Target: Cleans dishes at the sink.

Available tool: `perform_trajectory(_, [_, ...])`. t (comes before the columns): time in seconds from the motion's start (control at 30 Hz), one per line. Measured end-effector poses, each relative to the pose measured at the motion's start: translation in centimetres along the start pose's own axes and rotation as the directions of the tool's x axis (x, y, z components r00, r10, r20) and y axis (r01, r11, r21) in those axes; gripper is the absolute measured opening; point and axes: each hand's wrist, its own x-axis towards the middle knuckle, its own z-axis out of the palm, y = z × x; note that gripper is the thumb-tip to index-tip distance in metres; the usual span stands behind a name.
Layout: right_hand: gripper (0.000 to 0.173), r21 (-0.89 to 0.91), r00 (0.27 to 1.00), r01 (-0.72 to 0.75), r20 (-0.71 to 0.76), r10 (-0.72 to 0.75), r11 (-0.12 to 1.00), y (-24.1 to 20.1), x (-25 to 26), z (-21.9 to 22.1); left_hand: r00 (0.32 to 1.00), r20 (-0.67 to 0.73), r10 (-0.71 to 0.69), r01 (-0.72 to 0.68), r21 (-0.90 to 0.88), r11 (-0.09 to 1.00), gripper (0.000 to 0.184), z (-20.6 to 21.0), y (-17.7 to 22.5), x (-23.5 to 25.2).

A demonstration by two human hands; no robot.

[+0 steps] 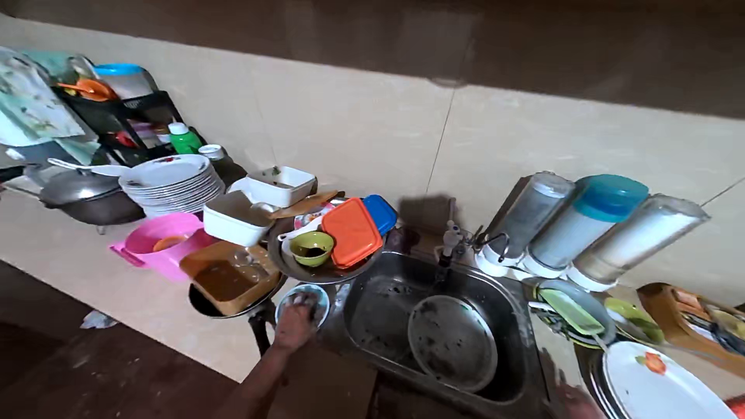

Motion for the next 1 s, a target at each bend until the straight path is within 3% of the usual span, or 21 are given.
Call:
perform_trajectory(0.07, [0.034,0.116,0.992,0.11,0.05,-0.117,0.987,-3.5,0.1,2.7,0.971,-0.21,0.114,-0.148,-0.156,0.977,0.034,0.0,-1.2,0.2])
perform_trajectory(0.13, [0.028,0.235,0.983,0.065,0.155,-0.103,0.97,-7.8,0.3,4.8,0.89,-0.431,0.145,-0.25,-0.197,0.948,0.033,-1.4,-0.9,0.7])
perform_trajectory(0.17, [0.028,0.306,0.976,0.004,0.208,-0.071,0.952,-9.8,0.4,5.7,0.872,-0.475,0.121,-0.241,-0.2,0.95,0.033,-2.6,-0.7,1.1])
perform_trajectory(0.27, [0.032,0.346,0.938,-0.21,0.335,0.089,0.915,-13.8,1.0,8.0,0.939,-0.335,-0.074,-0.005,-0.229,0.974,0.033,-7.5,-0.4,3.3])
perform_trajectory(0.37, [0.039,0.163,0.86,-0.376,0.429,0.278,0.912,-15.1,2.1,9.0,0.986,-0.12,-0.116,0.125,0.069,0.99,0.035,-11.4,-0.2,6.4])
perform_trajectory(0.43, [0.041,0.074,0.827,-0.423,0.438,0.352,0.903,-15.1,2.2,9.3,0.99,0.056,-0.132,0.106,0.336,0.936,0.035,-12.5,0.2,8.4])
perform_trajectory(0.5, [0.042,-0.004,0.803,-0.446,0.441,0.402,0.895,-15.1,2.2,9.5,0.981,0.147,-0.125,0.045,0.455,0.889,0.033,-12.9,0.3,10.0])
perform_trajectory(0.6, [0.043,-0.094,0.797,-0.452,0.405,0.449,0.887,-15.4,1.9,10.1,0.981,0.179,-0.074,-0.02,0.472,0.881,0.037,-12.8,-0.1,12.1])
perform_trajectory(0.77, [0.046,-0.261,0.658,-0.55,0.449,0.604,0.793,-15.7,2.8,10.6,0.981,0.192,-0.034,-0.073,0.522,0.85,0.039,-10.8,-0.5,14.8])
perform_trajectory(0.87, [0.047,-0.31,0.622,-0.558,0.457,0.636,0.77,-15.9,3.5,10.7,0.97,0.243,-0.015,-0.128,0.562,0.817,0.04,-9.6,-0.3,15.6])
perform_trajectory(1.0, [0.049,-0.342,0.558,-0.592,0.479,0.677,0.73,-16.7,3.8,9.9,0.95,0.306,-0.064,-0.124,0.556,0.822,0.067,-7.6,-0.4,16.9])
